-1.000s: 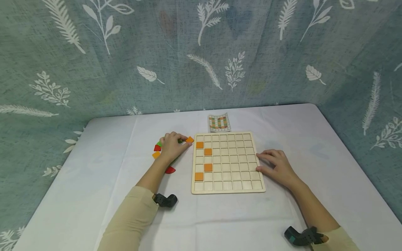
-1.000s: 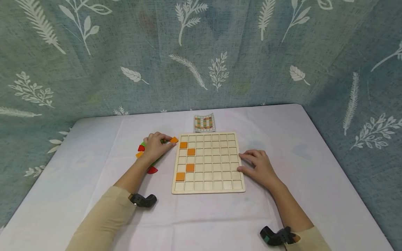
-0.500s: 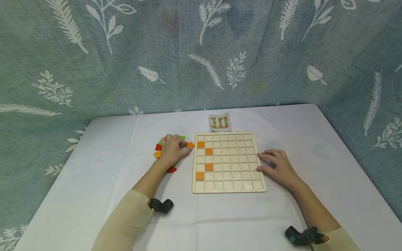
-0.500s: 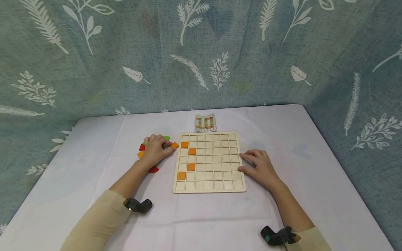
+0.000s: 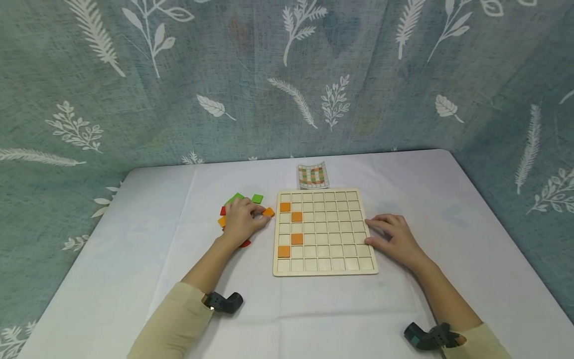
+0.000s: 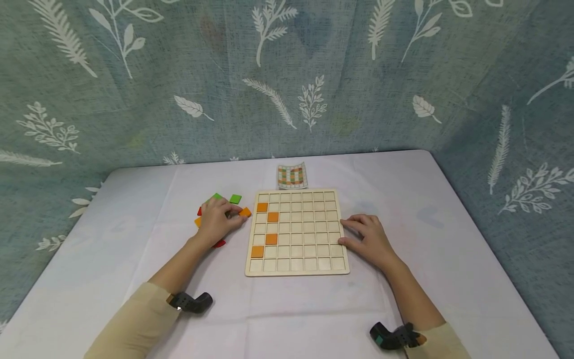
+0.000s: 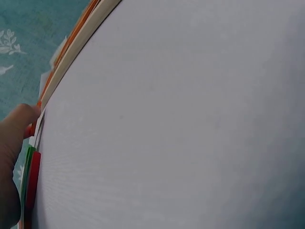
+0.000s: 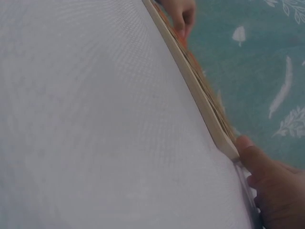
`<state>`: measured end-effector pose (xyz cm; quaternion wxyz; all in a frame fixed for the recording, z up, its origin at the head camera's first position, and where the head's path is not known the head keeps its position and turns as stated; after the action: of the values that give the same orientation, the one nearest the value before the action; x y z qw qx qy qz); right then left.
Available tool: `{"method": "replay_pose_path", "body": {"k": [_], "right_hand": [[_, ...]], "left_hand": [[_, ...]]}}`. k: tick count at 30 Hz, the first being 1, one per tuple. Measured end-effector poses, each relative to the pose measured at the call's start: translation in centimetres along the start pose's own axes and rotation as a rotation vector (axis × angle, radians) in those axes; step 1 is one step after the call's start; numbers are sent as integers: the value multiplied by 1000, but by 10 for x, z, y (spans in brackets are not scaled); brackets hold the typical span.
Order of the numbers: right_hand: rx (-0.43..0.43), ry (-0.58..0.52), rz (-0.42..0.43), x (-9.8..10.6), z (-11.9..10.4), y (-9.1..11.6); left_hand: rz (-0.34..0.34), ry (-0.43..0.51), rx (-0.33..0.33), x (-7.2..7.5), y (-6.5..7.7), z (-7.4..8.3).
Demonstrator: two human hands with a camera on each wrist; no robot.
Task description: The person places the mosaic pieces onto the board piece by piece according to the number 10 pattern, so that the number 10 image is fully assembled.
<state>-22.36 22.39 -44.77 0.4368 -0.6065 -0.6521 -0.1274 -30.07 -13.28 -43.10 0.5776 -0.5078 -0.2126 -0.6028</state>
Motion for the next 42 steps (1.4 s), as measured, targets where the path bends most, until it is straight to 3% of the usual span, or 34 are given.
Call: {"method": "replay_pose_path", "body": {"k": [11, 32, 36, 42], "right_hand": [[-10, 5, -1, 1, 1, 0], [-36, 13, -17, -2, 3, 1], [-34, 16, -18, -2, 3, 1], [-27, 14, -19, -2, 3, 0]], "left_hand": [[-4, 88, -99, 0, 6, 24], [-33, 134, -314, -9, 19, 76], [-69, 147, -340, -13, 22, 86], [-180, 137, -377, -22, 30, 102]]}}
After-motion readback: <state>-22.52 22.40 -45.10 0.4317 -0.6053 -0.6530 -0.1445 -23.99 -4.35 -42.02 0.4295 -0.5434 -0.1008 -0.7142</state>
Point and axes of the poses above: each hand's wrist, its own y-axis away from the middle knuckle, its own x-axis out of the back of the hand, z = x × y, the point moved 8 cm from there along -y, towards the middle knuckle, and after that the axes turned 1 degree about -x, right-handed, at the moved point
